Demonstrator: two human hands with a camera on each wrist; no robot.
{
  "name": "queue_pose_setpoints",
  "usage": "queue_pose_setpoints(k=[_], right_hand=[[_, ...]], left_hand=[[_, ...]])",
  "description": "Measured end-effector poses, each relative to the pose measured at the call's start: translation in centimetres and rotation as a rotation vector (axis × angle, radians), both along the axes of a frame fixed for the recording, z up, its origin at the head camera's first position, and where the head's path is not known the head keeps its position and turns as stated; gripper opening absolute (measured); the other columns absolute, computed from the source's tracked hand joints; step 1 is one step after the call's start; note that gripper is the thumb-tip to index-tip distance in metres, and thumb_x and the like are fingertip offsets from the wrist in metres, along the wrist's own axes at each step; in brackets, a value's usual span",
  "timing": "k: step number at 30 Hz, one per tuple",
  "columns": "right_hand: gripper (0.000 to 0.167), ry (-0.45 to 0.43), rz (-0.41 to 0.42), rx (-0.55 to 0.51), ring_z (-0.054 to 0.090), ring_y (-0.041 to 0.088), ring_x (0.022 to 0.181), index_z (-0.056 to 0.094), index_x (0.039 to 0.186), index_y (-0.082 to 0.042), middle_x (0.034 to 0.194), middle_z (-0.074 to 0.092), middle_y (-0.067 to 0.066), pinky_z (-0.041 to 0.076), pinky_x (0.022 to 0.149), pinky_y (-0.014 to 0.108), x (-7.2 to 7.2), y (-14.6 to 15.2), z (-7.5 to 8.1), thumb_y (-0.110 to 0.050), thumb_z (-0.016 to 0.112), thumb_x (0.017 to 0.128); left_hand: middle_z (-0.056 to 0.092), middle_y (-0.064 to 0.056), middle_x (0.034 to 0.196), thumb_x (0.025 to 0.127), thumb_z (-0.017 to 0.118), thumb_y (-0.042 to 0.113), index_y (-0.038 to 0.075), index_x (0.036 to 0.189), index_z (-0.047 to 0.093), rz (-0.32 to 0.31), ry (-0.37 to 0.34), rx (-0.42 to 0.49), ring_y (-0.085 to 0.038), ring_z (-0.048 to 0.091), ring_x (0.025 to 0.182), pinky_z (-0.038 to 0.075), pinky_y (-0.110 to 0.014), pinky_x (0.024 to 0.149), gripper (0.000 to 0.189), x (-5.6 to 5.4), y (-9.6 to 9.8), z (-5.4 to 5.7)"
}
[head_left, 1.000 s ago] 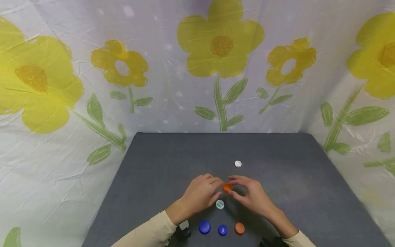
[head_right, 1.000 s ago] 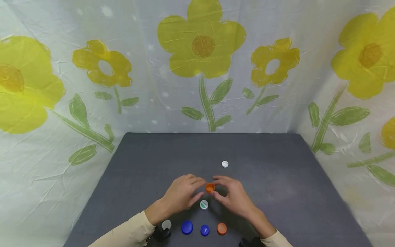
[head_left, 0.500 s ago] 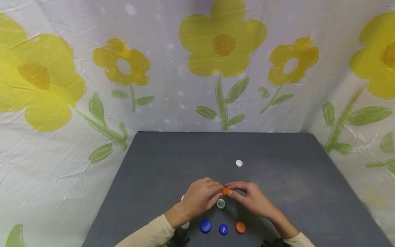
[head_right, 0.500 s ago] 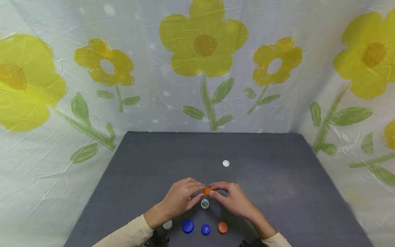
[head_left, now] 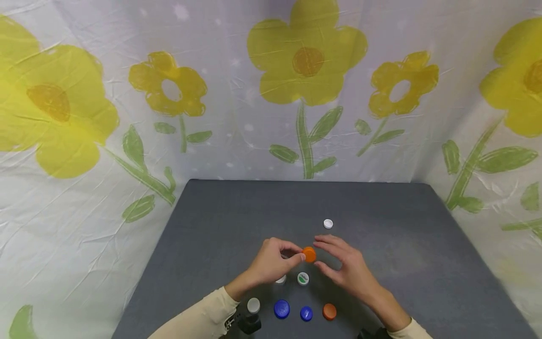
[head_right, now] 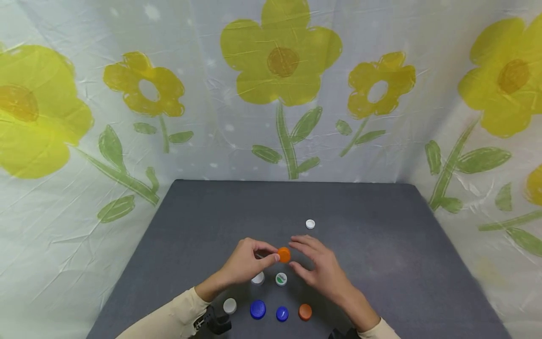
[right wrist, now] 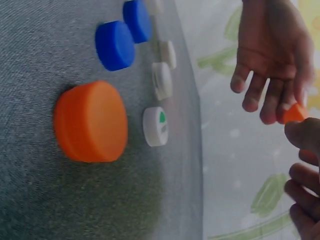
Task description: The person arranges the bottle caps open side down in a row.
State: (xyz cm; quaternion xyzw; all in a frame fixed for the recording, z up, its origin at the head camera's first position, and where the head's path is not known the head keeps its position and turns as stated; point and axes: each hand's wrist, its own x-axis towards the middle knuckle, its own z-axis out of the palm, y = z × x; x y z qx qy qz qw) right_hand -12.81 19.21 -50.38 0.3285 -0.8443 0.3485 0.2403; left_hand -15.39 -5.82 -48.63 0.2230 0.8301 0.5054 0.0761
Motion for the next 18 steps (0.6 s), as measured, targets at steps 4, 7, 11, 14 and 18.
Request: queue_pose_setpoints(k=[4, 7, 11, 14, 18], right_hand=[[0.035, 0.039, 0.052, -0.021, 0.069, 0.035, 0.126, 0.077, 0.133, -0.01, 0.133, 0.075, 0.014, 0.036, 0.123, 0.015, 0.0, 0.0, -0.6, -0.027, 0.081, 0.102], [0.039, 0.049, 0.061, -0.018, 0.069, 0.036, 0.127, 0.077, 0.131, -0.009, 0.132, 0.076, 0.014, 0.034, 0.125, 0.018, 0.1, 0.0, -0.9, -0.039, 0.067, 0.109], [0.032, 0.027, 0.03, -0.002, 0.069, 0.035, 0.127, 0.079, 0.128, -0.008, 0.132, 0.076, 0.013, 0.034, 0.124, 0.016, 0.3, 0.3, -0.8, -0.023, 0.084, 0.099], [0.042, -0.01, -0.013, 0.005, 0.07, 0.032, 0.126, 0.08, 0.124, -0.01, 0.131, 0.076, 0.011, 0.037, 0.119, 0.011, 0.5, 0.7, -0.5, -0.006, 0.093, 0.084], [0.047, -0.024, -0.05, 0.0, 0.073, 0.029, 0.12, 0.082, 0.121, -0.013, 0.129, 0.077, 0.009, 0.041, 0.111, 0.008, 0.7, 1.3, -0.2, 0.0, 0.095, 0.078]], left_hand=[[0.085, 0.003, 0.094, 0.098, 0.08, 0.029, 0.012, 0.103, 0.088, -0.026, -0.053, -0.003, -0.002, 0.073, 0.081, 0.058, -0.023, 0.076, 0.019, -0.1, 0.1, -0.1], [0.084, 0.002, 0.093, 0.099, 0.079, 0.029, 0.011, 0.103, 0.087, -0.052, -0.081, 0.006, -0.002, 0.073, 0.082, 0.057, -0.023, 0.077, 0.021, -0.2, 0.2, -0.1], [0.084, 0.003, 0.094, 0.1, 0.077, 0.031, 0.012, 0.104, 0.087, -0.075, -0.055, -0.017, 0.0, 0.072, 0.083, 0.057, -0.023, 0.077, 0.022, -0.3, 0.5, -0.1], [0.085, 0.001, 0.099, 0.101, 0.076, 0.03, 0.012, 0.11, 0.086, -0.087, 0.013, -0.048, 0.0, 0.073, 0.083, 0.057, -0.021, 0.077, 0.022, -0.4, 0.8, 0.0], [0.085, -0.006, 0.107, 0.099, 0.08, 0.023, 0.009, 0.118, 0.084, -0.111, 0.146, -0.093, -0.008, 0.077, 0.084, 0.057, -0.018, 0.074, 0.024, -0.5, 1.6, 0.2]])
